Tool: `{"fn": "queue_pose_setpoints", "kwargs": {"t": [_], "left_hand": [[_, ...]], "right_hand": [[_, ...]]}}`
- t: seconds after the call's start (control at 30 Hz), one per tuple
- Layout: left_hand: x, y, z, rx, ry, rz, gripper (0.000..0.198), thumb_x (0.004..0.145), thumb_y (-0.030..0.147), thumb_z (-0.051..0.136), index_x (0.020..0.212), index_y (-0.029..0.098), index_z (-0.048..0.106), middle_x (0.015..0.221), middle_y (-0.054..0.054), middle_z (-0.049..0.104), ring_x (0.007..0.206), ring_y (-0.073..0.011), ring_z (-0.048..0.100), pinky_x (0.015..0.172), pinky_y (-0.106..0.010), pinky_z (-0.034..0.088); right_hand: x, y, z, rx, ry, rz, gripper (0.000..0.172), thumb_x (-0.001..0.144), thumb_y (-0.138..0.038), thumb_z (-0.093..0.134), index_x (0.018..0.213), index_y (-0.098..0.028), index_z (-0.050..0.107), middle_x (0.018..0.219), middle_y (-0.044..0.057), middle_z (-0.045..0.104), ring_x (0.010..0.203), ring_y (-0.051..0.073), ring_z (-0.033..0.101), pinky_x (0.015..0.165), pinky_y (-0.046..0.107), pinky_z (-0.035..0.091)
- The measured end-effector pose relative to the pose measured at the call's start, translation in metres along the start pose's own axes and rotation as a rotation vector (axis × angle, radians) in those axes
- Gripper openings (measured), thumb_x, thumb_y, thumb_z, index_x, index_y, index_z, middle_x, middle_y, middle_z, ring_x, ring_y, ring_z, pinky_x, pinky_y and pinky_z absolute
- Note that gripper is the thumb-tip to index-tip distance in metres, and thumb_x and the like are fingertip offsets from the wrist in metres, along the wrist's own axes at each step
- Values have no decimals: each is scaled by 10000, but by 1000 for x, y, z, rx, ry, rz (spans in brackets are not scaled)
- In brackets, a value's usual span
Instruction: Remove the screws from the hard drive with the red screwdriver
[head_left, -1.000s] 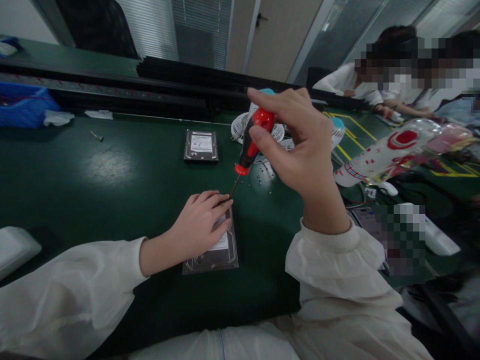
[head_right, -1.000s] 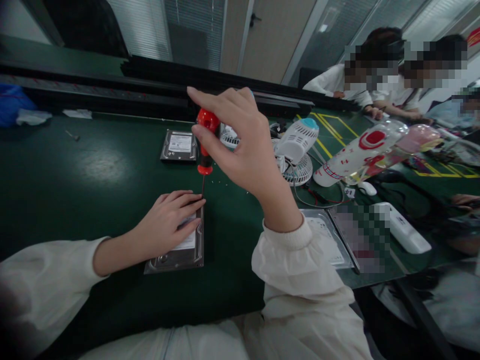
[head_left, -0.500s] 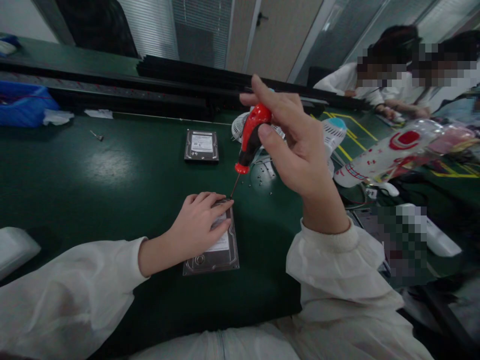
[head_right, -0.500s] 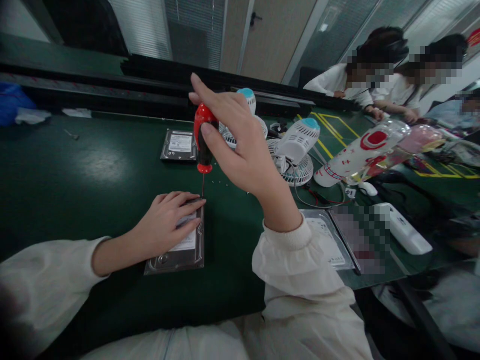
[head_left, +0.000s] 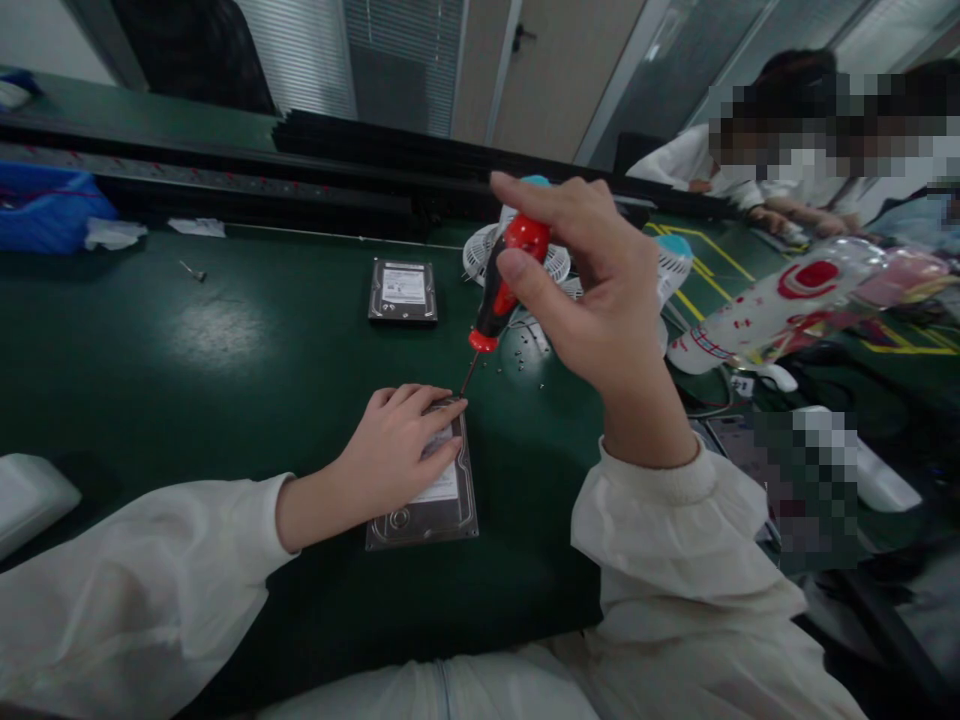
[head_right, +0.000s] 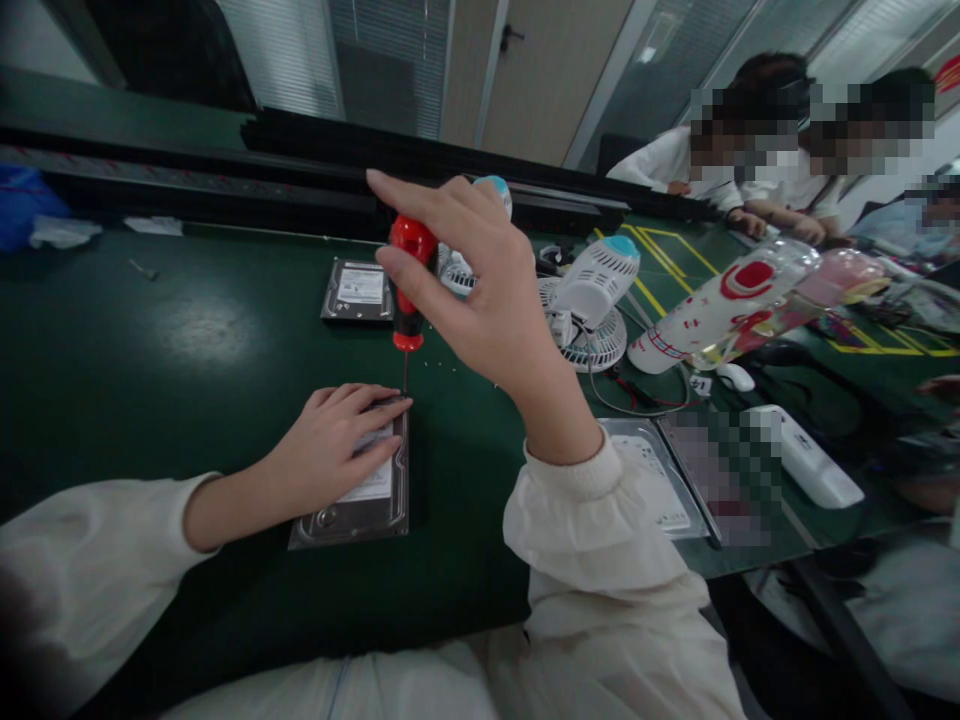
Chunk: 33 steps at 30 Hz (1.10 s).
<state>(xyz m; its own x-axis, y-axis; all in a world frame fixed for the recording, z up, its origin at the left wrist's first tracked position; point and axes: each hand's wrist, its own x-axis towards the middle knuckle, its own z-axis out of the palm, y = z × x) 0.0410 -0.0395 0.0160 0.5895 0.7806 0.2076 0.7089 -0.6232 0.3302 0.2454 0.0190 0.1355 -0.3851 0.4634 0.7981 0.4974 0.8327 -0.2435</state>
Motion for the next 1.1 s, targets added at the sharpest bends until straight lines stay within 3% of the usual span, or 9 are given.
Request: {"fn": "queue_pose_setpoints", "kwargs": {"t": [0.13,0.3,0.47,0.63,0.8,0.93,1.0,1.1], "left_hand": [[0,0,0,0,7,-1,459,1015,408,460,1400,203,604,1403,-112,621,1291,-329,543,1044,-570,436],[0,1,0,5,-2,-3,459,1015,410,459,1398,202,605,1410,-112,617,1292,-323,539,1039,-560,437],[1,1,0,7,-2,-1,457,1016,410,462,1401,206,601,1411,-105,619,1293,-318,539,1043,-559,430],[0,1,1,7,5,3,454,1012,402,471,1395,202,609,1409,-108,620,1285,-318,546,1041,-548,434],[0,0,0,3,4,3,465,1016,413,459,1407,205,599,1411,-110,618,1269,-320,562,1043,-558,433],[0,0,0,-2,5,6,465,1015,411,461,1405,200,599,1406,-112,618,1267,-319,564,1035,-555,440],[0,0,1,-3,7,6,465,1016,412,460,1407,201,598,1407,-108,618,1268,-317,563,1036,-560,439],[0,-1,2,-4,17,9,462,1015,416,461,1396,201,609,1400,-109,623,1255,-319,572,1036,-563,440]], "right_hand": [[0,1,1,65,-83,-28,450,1017,-342,409,1419,-206,559,1265,41,697,1143,178,614,1087,402,446],[0,1,0,-45,-13,8,418,966,-486,507,1304,-284,644,1111,28,717,998,196,613,1009,419,481],[-1,0,-2,-3,-103,2,445,1015,-423,383,1425,-334,529,1302,7,666,1205,195,580,1112,409,429],[-1,0,-1,-103,-77,1,497,1001,-474,402,1407,-238,565,1191,61,697,1032,211,600,1010,422,478],[1,-3,-3,-88,-131,-33,451,1020,-376,358,1444,-332,504,1230,19,686,1115,209,601,1041,428,449],[0,-2,-2,-107,-67,-26,446,994,-432,455,1363,-227,599,1151,55,711,980,197,601,960,399,465],[0,-2,-2,-110,-94,-26,466,1008,-399,422,1392,-182,571,1205,77,685,1064,207,589,994,410,446],[-1,-2,-2,-76,-145,-51,462,1026,-307,345,1458,-220,485,1304,56,654,1208,192,575,1083,404,414]]}}
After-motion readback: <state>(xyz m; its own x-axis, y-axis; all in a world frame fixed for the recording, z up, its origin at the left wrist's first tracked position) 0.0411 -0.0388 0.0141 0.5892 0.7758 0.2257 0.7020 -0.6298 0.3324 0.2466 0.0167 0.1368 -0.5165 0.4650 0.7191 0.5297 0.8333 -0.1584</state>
